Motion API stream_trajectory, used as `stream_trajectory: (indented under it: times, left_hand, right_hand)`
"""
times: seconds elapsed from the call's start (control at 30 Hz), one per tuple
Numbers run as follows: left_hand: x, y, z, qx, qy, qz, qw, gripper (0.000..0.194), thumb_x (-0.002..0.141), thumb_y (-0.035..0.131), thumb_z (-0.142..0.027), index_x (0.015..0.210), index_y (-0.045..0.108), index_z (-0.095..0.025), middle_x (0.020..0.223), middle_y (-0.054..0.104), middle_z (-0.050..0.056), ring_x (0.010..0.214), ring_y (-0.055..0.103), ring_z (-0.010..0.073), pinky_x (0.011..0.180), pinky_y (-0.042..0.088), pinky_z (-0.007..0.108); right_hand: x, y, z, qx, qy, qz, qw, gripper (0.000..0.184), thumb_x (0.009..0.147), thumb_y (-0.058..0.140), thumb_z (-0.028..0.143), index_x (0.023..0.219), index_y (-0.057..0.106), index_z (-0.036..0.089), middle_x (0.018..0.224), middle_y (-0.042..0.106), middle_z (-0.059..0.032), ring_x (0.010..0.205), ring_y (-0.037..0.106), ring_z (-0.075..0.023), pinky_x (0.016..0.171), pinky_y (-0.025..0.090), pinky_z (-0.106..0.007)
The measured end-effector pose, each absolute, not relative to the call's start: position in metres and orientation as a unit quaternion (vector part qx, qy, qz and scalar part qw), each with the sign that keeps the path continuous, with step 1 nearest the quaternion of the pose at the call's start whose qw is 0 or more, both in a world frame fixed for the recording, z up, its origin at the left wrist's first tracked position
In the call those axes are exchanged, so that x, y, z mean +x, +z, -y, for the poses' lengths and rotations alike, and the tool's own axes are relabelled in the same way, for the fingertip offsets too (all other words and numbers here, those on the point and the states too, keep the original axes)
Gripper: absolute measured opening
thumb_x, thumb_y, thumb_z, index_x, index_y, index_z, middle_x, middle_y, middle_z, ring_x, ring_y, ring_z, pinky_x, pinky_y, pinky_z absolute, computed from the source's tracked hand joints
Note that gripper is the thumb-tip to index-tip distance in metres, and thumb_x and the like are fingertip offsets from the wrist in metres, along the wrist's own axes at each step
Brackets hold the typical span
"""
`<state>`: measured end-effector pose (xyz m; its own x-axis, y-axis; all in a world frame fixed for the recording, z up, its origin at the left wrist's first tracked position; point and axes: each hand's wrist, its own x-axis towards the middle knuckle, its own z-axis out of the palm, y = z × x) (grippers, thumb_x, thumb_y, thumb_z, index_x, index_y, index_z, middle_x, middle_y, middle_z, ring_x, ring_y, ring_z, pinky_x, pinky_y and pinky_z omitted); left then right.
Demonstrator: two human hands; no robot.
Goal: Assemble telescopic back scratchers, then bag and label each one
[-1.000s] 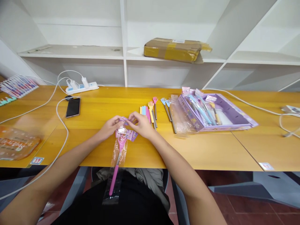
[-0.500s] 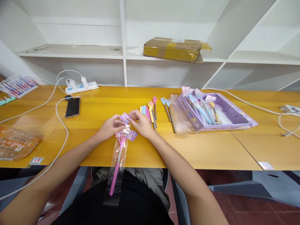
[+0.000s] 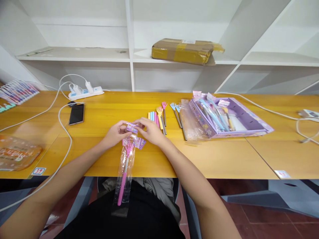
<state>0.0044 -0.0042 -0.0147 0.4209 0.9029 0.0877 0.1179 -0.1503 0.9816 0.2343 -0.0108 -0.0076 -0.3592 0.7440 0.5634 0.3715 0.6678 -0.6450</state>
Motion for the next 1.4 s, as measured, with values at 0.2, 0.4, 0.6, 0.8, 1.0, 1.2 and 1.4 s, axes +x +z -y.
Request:
stream_trajectory:
  times: [0.2, 0.4, 0.6, 0.8, 1.0, 1.2, 1.4]
  left_hand:
    - [0.005, -0.012, 0.005, 0.652, 0.378, -0.386, 0.532, 0.045, 0.078, 0.088, -0.034, 0.112, 0.061, -0.019, 0.097, 0.081, 0.005, 0.089, 0.077, 0.0220, 0.082, 0.058, 0.035]
    - [0.004, -0.018, 0.004, 0.656, 0.369, -0.376, 0.541, 0.049, 0.081, 0.087, -0.038, 0.119, 0.061, -0.020, 0.100, 0.082, 0.006, 0.093, 0.078, 0.0232, 0.084, 0.059, 0.037]
    - [0.003, -0.013, 0.004, 0.649, 0.366, -0.394, 0.538, 0.044, 0.085, 0.082, -0.043, 0.117, 0.063, -0.019, 0.092, 0.080, 0.004, 0.082, 0.076, 0.0210, 0.078, 0.057, 0.034]
    - [0.001, -0.013, 0.001, 0.632, 0.403, -0.395, 0.531, 0.035, 0.093, 0.070, -0.051, 0.107, 0.072, -0.019, 0.095, 0.077, 0.005, 0.082, 0.071, 0.0175, 0.072, 0.052, 0.027]
    - [-0.001, -0.017, -0.001, 0.625, 0.398, -0.416, 0.527, 0.034, 0.093, 0.071, -0.047, 0.112, 0.072, -0.019, 0.085, 0.077, 0.003, 0.072, 0.070, 0.0167, 0.068, 0.052, 0.028]
    - [0.000, -0.016, 0.000, 0.605, 0.405, -0.422, 0.540, 0.032, 0.091, 0.073, -0.043, 0.112, 0.070, -0.018, 0.086, 0.080, 0.005, 0.071, 0.071, 0.0165, 0.066, 0.053, 0.027]
    - [0.000, -0.016, -0.001, 0.594, 0.418, -0.419, 0.545, 0.035, 0.090, 0.075, -0.045, 0.112, 0.069, -0.018, 0.095, 0.083, 0.009, 0.085, 0.078, 0.0225, 0.073, 0.059, 0.032]
  right_hand:
    - [0.237, -0.003, 0.011, -0.325, 0.207, 0.813, 0.436, 0.019, 0.104, 0.066, 0.028, 0.120, 0.076, 0.027, 0.093, 0.068, -0.0038, 0.083, 0.063, -0.0190, 0.076, 0.053, -0.035]
    - [0.234, -0.003, 0.014, -0.304, 0.222, 0.822, 0.427, 0.022, 0.103, 0.065, 0.025, 0.121, 0.077, 0.028, 0.099, 0.065, -0.0043, 0.085, 0.062, -0.0190, 0.079, 0.054, -0.036]
    - [0.234, -0.003, 0.015, -0.301, 0.222, 0.823, 0.427, 0.023, 0.102, 0.066, 0.025, 0.122, 0.077, 0.027, 0.099, 0.063, -0.0045, 0.084, 0.062, -0.0190, 0.079, 0.055, -0.036]
    - [0.235, -0.004, 0.016, -0.309, 0.226, 0.825, 0.415, 0.022, 0.102, 0.066, 0.028, 0.121, 0.077, 0.027, 0.098, 0.063, -0.0044, 0.083, 0.062, -0.0186, 0.081, 0.055, -0.036]
    - [0.232, -0.005, 0.018, -0.310, 0.236, 0.825, 0.410, 0.020, 0.101, 0.068, 0.028, 0.118, 0.076, 0.026, 0.100, 0.064, -0.0048, 0.080, 0.062, -0.0180, 0.078, 0.056, -0.036]
    - [0.230, 0.000, 0.023, -0.294, 0.254, 0.828, 0.405, 0.016, 0.102, 0.066, 0.029, 0.113, 0.076, 0.024, 0.099, 0.063, -0.0045, 0.082, 0.063, -0.0177, 0.079, 0.056, -0.036]
    - [0.229, 0.004, 0.025, -0.291, 0.273, 0.821, 0.409, 0.015, 0.103, 0.063, 0.030, 0.105, 0.077, 0.023, 0.097, 0.065, -0.0046, 0.081, 0.063, -0.0180, 0.077, 0.054, -0.036]
